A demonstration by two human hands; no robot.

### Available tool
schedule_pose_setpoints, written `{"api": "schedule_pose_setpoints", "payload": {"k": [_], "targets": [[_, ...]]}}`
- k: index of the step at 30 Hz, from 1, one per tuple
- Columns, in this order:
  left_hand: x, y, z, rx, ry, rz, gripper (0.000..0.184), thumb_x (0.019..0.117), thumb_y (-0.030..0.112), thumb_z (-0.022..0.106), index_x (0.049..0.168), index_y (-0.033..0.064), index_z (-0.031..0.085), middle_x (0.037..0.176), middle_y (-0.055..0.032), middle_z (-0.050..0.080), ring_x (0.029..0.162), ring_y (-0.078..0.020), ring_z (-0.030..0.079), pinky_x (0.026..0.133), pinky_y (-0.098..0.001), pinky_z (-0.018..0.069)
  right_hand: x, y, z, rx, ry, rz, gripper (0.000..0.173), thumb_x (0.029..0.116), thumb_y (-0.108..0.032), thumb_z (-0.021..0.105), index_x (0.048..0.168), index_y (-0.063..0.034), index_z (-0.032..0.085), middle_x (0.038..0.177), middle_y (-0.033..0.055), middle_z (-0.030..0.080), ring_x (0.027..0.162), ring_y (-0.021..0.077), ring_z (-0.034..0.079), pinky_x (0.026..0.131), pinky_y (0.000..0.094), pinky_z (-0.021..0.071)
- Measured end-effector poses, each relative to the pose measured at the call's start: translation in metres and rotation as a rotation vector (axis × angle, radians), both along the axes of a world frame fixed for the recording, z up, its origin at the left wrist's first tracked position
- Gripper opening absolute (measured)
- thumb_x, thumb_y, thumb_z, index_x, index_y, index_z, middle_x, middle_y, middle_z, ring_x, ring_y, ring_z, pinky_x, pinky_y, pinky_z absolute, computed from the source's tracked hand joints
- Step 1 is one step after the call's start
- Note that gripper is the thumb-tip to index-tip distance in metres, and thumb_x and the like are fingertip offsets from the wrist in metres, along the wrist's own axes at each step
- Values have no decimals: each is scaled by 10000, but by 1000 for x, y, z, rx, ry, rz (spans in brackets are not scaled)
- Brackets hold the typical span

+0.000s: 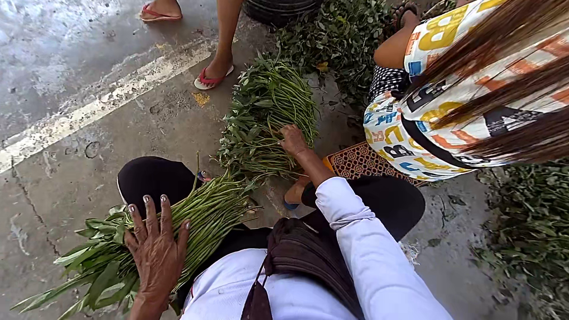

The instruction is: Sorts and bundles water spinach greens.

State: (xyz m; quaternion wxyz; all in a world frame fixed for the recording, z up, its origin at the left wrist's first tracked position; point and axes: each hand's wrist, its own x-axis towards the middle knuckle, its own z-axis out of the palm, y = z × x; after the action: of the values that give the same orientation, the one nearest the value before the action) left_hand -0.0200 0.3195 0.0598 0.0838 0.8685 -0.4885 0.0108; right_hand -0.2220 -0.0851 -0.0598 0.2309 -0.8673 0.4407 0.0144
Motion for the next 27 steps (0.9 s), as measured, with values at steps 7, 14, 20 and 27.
{"api": "schedule_pose_setpoints", "payload": {"k": [7, 14, 20, 27], "targets": [[43, -35, 76, 45, 69, -151, 784, 1039, 669, 152, 1581, 174, 430, 1665, -245, 243, 1523, -556, 127, 1165, -789, 61, 11, 4, -75, -88, 118, -133, 494, 861, -100, 782, 1324, -5, 636, 1353, 262, 586, 1324, 472, 502, 1047, 694, 382], [96, -184, 72, 309, 719, -339, 521, 1095, 468, 362, 1434, 154, 602, 1556, -86, 487, 1467, -297, 415, 1179, -580, 340, 16, -6, -56, -74, -4, -64, 308, 971, -185, 684, 1201, 20, 704, 1225, 273, 667, 1207, 469, 600, 1012, 673, 410], [45, -291, -13, 547, 1333, -271, 438, 1120, 313, 397, 1359, 1, 590, 1344, -145, 639, 1230, -247, 603, 1040, -447, 464, 14, 15, 26, 12, -379, -188, 232, 971, -156, 697, 1044, 64, 698, 997, 256, 705, 950, 416, 693, 872, 606, 529], [4, -312, -50, 10, 1781, 95, 316, 1113, 212, 430, 1343, 12, 515, 1127, -108, 678, 931, -185, 686, 854, -379, 577, 32, 77, 19, 16, -663, -235, 190, 945, -147, 731, 993, 36, 714, 959, 173, 701, 856, 274, 698, 807, 463, 585]]}}
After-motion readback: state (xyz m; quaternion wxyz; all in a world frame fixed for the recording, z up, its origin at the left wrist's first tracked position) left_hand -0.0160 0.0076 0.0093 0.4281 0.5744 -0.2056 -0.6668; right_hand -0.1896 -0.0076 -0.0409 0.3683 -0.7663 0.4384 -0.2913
